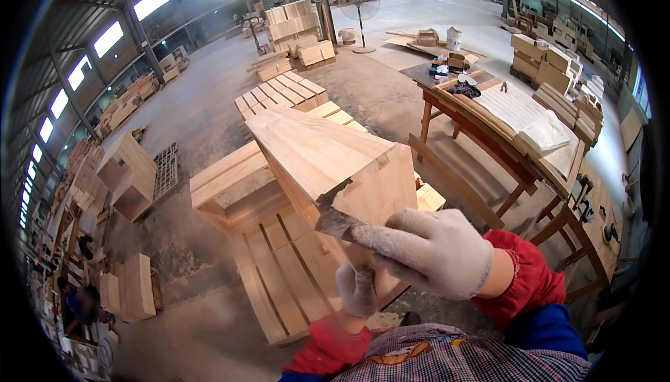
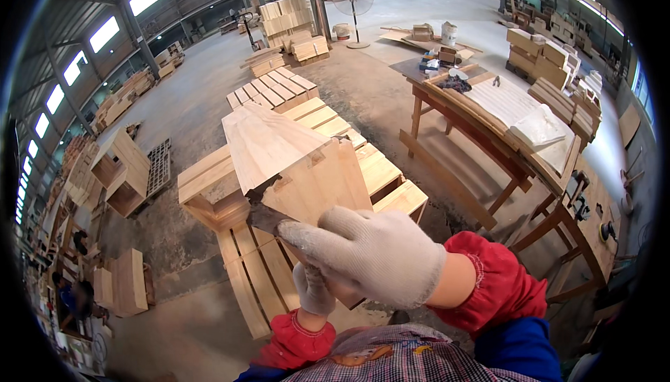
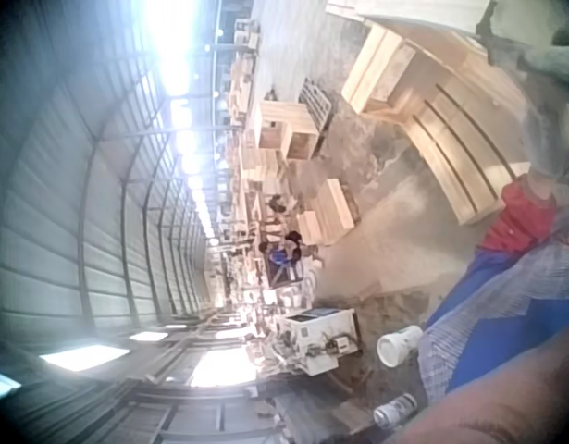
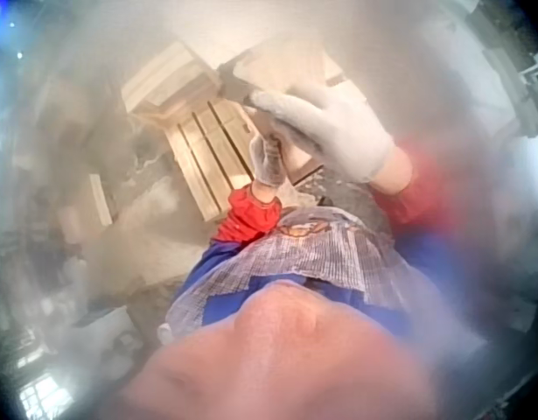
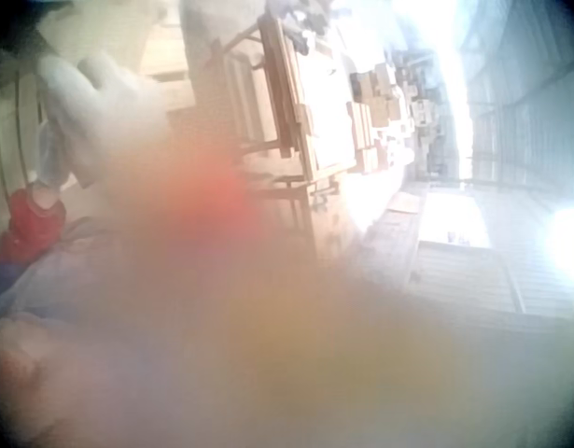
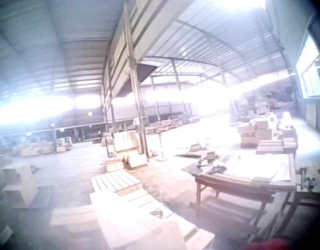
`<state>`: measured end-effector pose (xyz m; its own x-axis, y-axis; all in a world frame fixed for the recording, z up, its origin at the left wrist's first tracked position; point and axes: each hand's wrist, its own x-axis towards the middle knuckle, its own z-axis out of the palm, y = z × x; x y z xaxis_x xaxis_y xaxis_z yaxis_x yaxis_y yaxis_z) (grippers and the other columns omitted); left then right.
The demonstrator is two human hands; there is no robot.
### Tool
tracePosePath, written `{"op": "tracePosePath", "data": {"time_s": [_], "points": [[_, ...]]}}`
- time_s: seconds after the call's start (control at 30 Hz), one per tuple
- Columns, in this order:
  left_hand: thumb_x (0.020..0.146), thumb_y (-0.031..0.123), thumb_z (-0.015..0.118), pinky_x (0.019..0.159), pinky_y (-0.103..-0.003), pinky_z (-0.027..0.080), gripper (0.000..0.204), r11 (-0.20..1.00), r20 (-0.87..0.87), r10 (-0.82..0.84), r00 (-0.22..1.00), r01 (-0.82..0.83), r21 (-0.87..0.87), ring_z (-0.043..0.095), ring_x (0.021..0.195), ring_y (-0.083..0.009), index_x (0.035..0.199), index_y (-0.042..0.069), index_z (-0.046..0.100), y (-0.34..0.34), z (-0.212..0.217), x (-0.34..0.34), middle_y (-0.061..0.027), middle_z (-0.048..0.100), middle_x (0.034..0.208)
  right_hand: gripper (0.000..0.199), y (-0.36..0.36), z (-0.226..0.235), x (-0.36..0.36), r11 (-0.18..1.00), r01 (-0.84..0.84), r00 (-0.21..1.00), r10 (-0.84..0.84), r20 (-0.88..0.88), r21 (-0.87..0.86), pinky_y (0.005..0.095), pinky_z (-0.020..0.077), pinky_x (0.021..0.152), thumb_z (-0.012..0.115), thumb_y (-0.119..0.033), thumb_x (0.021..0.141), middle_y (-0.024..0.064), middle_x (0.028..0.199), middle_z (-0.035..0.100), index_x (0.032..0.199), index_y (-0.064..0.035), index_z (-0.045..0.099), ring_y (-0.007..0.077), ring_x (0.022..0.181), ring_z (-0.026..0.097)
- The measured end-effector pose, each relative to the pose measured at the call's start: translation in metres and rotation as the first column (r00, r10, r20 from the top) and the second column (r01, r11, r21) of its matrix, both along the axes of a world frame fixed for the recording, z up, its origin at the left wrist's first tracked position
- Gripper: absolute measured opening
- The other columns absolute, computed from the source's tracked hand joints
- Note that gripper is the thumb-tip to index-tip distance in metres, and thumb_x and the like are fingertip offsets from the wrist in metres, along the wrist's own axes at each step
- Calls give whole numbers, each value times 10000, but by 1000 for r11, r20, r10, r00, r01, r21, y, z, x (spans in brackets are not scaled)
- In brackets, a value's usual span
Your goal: The person applies a dark substance to the joints and edges of wooden boxes using a small metal scraper. They lift, turn, and rotate the boxes to coat multiple sides before placing them back on a stack.
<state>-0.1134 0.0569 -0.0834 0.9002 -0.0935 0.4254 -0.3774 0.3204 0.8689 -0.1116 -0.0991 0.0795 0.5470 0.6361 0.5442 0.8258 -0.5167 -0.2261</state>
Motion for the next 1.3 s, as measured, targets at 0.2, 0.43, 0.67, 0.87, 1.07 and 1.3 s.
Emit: {"op": "tracePosePath", "data": {"time_s": [0.2,0.43,0.67,0.87,1.07,1.3], "points": [[975,550,398,764,-292,495,690,999,29,26,999,-27,37,627,944,-181,1216,-85,523,0,5,-1,-110,656,1068,445,-12,33,9,984,101,990,-86,111,-145,348,485,527,674,-135,788,60,810,577,1226,-120,600,243,635,609],[1008,460,393,667,-275,499,582,988,-35,143,989,-140,70,647,878,-181,1200,-72,528,4,-27,-1,-96,666,1032,417,-48,39,19,961,216,972,-194,135,-172,326,483,530,630,-149,822,55,790,569,1234,-124,570,221,629,609],[970,575,388,726,-282,507,710,998,59,34,998,-37,48,638,946,-189,1226,-76,509,0,3,0,-111,652,1095,540,-24,18,-3,990,88,995,-82,59,-108,343,468,486,654,-190,783,62,795,547,1299,-110,513,236,592,600],[971,539,428,820,-321,515,705,1000,-31,29,999,-29,5,636,998,-226,1242,-106,507,1,-7,-3,-143,649,1105,461,-9,42,-1,969,121,986,-92,141,-215,320,478,481,645,-171,771,54,770,545,1218,-122,546,228,600,609],[964,591,380,640,-244,462,722,989,-18,86,996,-83,126,600,793,-116,1191,-79,522,5,-1,-2,-72,656,982,376,-41,51,11,934,260,960,-223,170,-244,314,471,486,613,-152,834,43,742,576,1207,-150,567,188,585,598],[959,580,420,693,-247,464,741,996,-7,46,999,-45,74,593,834,-114,1243,-100,506,4,-2,0,-62,647,952,440,-15,16,-10,985,161,985,-156,-73,61,361,496,541,666,-86,785,107,774,587,1219,-53,598,284,619,615]]}}
